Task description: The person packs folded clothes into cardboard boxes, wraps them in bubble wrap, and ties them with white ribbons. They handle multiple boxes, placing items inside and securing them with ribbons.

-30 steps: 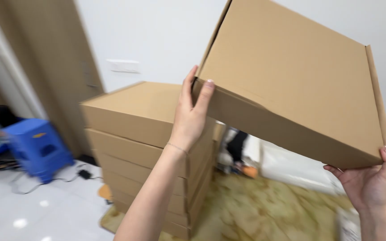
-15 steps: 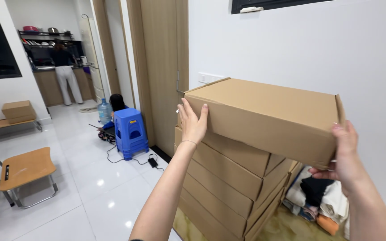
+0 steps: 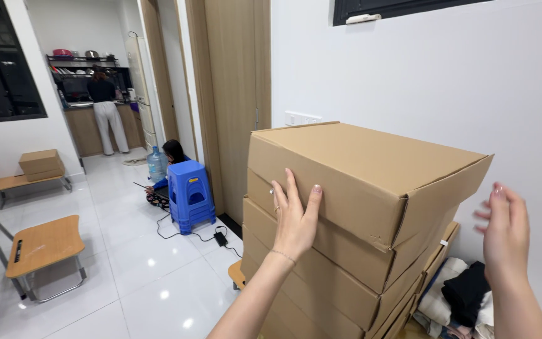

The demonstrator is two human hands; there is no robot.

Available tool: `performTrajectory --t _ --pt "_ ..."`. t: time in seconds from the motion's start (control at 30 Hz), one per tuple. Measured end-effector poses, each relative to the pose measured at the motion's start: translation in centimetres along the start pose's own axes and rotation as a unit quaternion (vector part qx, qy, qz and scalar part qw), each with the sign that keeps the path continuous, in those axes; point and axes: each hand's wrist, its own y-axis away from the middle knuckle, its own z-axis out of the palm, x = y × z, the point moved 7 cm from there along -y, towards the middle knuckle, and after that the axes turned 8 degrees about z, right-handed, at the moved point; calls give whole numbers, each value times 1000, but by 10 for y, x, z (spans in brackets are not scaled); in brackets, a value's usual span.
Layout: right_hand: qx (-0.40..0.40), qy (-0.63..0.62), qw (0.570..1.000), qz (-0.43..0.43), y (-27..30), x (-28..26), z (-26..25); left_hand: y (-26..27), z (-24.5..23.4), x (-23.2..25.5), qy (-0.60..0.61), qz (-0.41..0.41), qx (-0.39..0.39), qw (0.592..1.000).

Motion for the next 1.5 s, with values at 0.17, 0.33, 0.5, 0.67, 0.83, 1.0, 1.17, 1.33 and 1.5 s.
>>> performTrajectory --t 0.17,0.33,0.5,0.67,0.83,1.0,1.17,1.33,1.5 --pt "-33 -22 985 165 -45 9 32 6 12 20 -3 -2 -25 1000" --pt "-32 -67 981 180 -81 54 47 14 31 29 -45 19 -74 996" --pt "-54 -158 966 197 -98 80 43 9 41 34 -82 3 -81 993" --pt "-47 -160 967 191 -94 73 37 10 48 29 -24 5 -39 999" --pt "-57 -151 970 184 -108 90 39 18 69 19 -33 77 -2 996" --pt "-78 -130 968 201 -115 108 36 42 91 13 -53 139 41 988" --pt "-68 -129 960 240 -69 119 -1 104 106 49 -17 374 59 925" --pt "-46 -110 960 254 7 99 -77 167 133 79 46 555 19 830" --pt "-33 -91 963 250 81 80 -185 199 189 65 116 464 -111 871"
